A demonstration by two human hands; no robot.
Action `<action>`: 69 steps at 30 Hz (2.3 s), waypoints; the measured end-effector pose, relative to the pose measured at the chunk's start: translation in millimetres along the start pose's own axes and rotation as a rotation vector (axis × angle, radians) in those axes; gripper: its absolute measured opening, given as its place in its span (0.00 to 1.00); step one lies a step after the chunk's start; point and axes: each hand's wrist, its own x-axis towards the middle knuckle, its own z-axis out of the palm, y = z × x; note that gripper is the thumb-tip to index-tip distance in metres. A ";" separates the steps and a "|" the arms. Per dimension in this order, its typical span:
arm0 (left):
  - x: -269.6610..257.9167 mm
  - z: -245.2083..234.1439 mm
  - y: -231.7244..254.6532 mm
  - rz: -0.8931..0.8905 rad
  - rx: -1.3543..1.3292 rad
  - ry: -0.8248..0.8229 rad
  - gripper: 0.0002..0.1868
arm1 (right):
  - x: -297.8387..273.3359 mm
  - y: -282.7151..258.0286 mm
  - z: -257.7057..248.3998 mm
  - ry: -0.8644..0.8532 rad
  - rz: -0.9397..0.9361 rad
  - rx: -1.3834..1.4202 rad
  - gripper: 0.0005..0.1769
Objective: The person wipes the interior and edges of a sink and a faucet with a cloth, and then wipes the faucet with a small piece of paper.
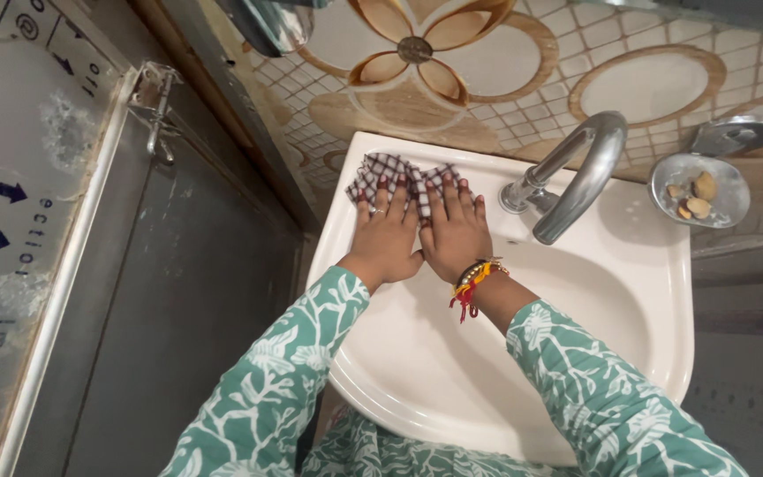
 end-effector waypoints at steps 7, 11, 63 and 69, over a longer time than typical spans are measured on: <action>16.4 -5.4 -4.5 0.068 0.000 0.026 0.57 | 11.2 16.5 7.8 0.011 -0.027 -0.035 0.38; 18.4 -4.1 -10.4 0.079 0.020 0.044 0.57 | 14.0 8.2 12.0 0.029 0.005 -0.075 0.40; -0.1 -10.3 -14.6 0.015 0.088 0.017 0.57 | 20.0 -9.8 11.5 -0.002 -0.017 -0.037 0.39; -13.4 -7.8 -21.4 -0.004 0.065 0.022 0.57 | 16.6 -18.6 7.5 0.009 -0.100 -0.012 0.38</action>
